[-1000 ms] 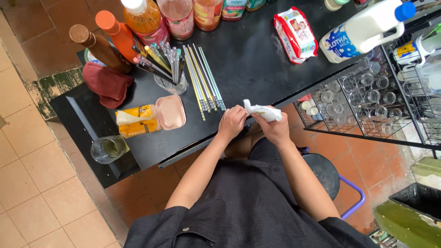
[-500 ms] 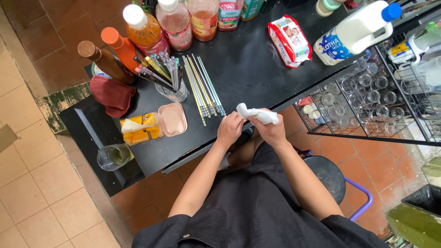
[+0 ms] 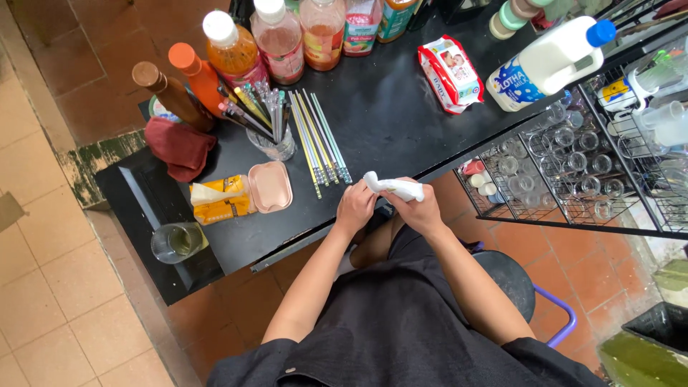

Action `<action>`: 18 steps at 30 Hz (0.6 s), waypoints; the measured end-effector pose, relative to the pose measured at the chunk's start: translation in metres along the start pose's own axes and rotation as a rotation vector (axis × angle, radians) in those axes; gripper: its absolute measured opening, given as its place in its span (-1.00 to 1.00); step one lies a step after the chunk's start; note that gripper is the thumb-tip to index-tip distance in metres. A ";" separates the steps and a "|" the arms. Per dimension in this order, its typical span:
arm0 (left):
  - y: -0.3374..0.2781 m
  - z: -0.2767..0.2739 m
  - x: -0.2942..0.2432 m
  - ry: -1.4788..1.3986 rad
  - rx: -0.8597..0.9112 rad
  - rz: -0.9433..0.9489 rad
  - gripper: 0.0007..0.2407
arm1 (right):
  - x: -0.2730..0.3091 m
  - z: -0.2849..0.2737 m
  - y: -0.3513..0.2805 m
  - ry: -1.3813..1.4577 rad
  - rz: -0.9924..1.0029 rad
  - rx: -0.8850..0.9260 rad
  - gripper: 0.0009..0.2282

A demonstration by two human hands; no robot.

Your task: Cleaning reusable straws individually using a white wipe.

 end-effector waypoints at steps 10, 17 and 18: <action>0.000 -0.001 0.001 -0.026 0.000 -0.018 -0.89 | -0.009 0.005 -0.004 0.006 0.200 -0.029 -0.84; -0.005 -0.002 0.003 -0.012 0.011 -0.025 -0.95 | 0.002 -0.001 -0.003 0.067 0.110 -0.050 -0.86; -0.007 -0.002 0.002 -0.006 0.029 -0.042 -0.96 | 0.000 -0.002 -0.006 0.119 0.144 -0.094 -0.86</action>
Point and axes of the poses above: each hand's wrist, its own y-axis towards the middle knuckle, its own z-axis out of the palm, x = y × z, the point moved 1 cm from there along y, towards the middle knuckle, and after that the axes turned 9 degrees about y, right-handed, at the moved point
